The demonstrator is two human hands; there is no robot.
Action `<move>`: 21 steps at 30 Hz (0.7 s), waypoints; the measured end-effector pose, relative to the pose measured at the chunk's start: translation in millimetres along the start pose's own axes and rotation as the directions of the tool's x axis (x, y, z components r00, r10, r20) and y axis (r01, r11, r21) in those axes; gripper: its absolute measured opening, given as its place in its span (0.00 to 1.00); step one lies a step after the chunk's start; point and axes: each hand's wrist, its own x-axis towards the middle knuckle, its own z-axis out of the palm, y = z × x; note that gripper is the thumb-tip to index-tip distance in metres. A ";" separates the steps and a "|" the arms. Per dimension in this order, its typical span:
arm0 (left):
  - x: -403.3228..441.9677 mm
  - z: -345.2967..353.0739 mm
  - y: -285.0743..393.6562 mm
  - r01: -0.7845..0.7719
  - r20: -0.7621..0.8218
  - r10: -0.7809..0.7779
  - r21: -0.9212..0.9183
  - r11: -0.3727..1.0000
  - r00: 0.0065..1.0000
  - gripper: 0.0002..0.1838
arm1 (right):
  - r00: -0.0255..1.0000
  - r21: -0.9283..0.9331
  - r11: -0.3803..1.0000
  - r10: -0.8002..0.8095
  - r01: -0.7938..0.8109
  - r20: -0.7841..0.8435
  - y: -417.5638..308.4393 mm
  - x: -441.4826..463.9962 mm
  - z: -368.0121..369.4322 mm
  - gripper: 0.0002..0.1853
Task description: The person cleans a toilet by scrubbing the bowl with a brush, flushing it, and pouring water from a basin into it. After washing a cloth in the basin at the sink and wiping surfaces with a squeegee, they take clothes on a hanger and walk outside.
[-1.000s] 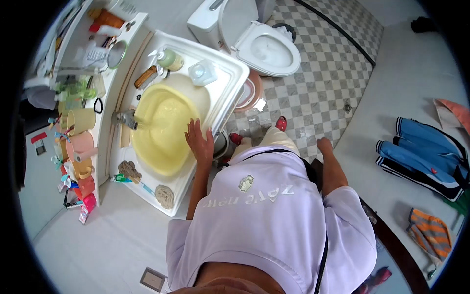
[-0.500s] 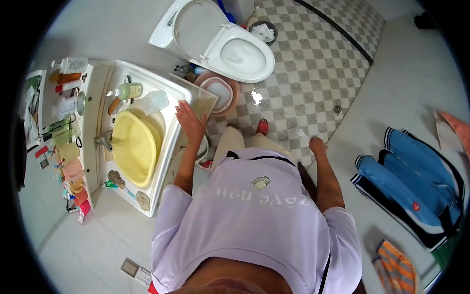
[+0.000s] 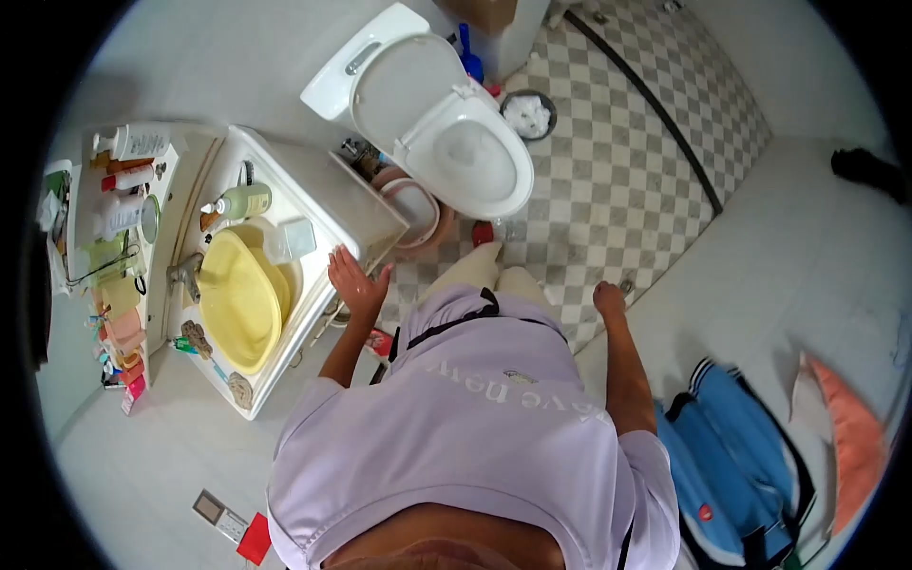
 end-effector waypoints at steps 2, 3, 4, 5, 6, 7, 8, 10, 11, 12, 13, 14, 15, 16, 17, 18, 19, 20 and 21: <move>11.1 9.8 4.8 0.024 -0.076 -0.022 0.024 0.999 0.997 0.48 | 1.000 -0.062 0.998 -0.004 0.003 -0.022 -12.2 28.1 -37.9 0.10; 11.4 12.4 8.6 0.063 -0.078 -0.057 0.067 0.996 0.995 0.47 | 1.000 -0.095 0.995 -0.008 0.006 -0.019 -15.2 38.8 -54.8 0.10; 13.0 13.5 12.5 0.098 -0.078 -0.089 0.114 0.989 0.993 0.47 | 0.998 -0.118 0.992 -0.056 0.054 -0.012 -19.1 57.3 -73.9 0.10; 17.3 10.1 16.9 0.119 -0.059 -0.112 0.141 0.983 0.992 0.46 | 0.995 -0.136 0.986 -0.100 0.099 0.002 -26.2 80.7 -92.6 0.10; 20.9 8.4 20.6 0.153 -0.043 -0.148 0.146 0.977 0.988 0.46 | 0.990 -0.153 0.978 -0.141 0.141 0.013 -33.5 108.3 -107.4 0.09; 24.6 7.1 24.0 0.186 -0.029 -0.184 0.151 0.971 0.983 0.46 | 0.979 -0.173 0.965 -0.204 0.199 -0.014 -41.4 139.4 -117.7 0.09; 29.7 5.5 27.9 0.220 -0.016 -0.220 0.155 0.963 0.975 0.46 | 0.963 -0.196 0.947 -0.268 0.255 -0.041 -52.1 172.6 -128.6 0.09; 39.5 10.7 35.6 0.354 -0.005 -0.359 0.166 0.920 0.933 0.47 | 0.910 -0.264 0.891 -0.404 0.369 -0.093 -80.9 242.1 -150.1 0.08; 38.5 22.5 34.3 0.389 -0.028 -0.390 0.186 0.903 0.920 0.47 | 0.886 -0.287 0.867 -0.451 0.407 -0.107 -101.2 273.1 -169.2 0.08; 36.7 29.6 34.8 0.424 -0.051 -0.423 0.210 0.881 0.904 0.47 | 0.858 -0.308 0.839 -0.501 0.448 -0.115 -128.6 299.7 -188.9 0.07; 38.6 28.0 39.3 0.497 -0.034 -0.500 0.184 0.848 0.865 0.48 | 0.854 -0.275 0.836 -0.514 0.475 -0.087 -154.0 331.9 -198.0 0.07; 46.9 26.9 47.0 0.572 -0.024 -0.576 0.154 0.805 0.817 0.48 | 0.845 -0.248 0.828 -0.531 0.502 -0.063 -179.0 365.9 -211.1 0.07; 60.6 35.0 51.7 0.644 -0.030 -0.645 0.117 0.756 0.763 0.49 | 0.812 -0.212 0.810 -0.575 0.547 -0.102 -207.7 400.4 -226.8 0.07; 63.8 41.1 55.6 0.676 -0.048 -0.680 0.181 0.714 0.731 0.49 | 0.782 -0.168 0.790 -0.610 0.590 -0.125 -231.9 422.9 -233.0 0.08; 62.9 46.2 57.4 0.701 -0.064 -0.710 0.247 0.669 0.701 0.49 | 0.755 -0.118 0.769 -0.640 0.629 -0.146 -254.4 442.4 -234.7 0.08; 70.7 56.9 56.6 0.723 -0.096 -0.734 0.301 0.622 0.672 0.50 | 0.741 -0.061 0.756 -0.652 0.651 -0.163 -282.1 473.6 -237.8 0.09; 74.7 64.1 55.4 0.739 -0.113 -0.753 0.333 0.586 0.648 0.50 | 0.731 -0.002 0.742 -0.661 0.671 -0.172 -309.1 501.2 -237.2 0.09; 75.0 66.8 56.6 0.752 -0.122 -0.773 0.368 0.547 0.622 0.51 | 0.724 0.059 0.727 -0.668 0.684 -0.173 -329.2 526.9 -230.3 0.10; 75.6 68.4 57.6 0.764 -0.134 -0.794 0.407 0.502 0.593 0.51 | 0.679 0.092 0.681 -0.691 0.727 -0.249 -350.8 553.1 -219.9 0.10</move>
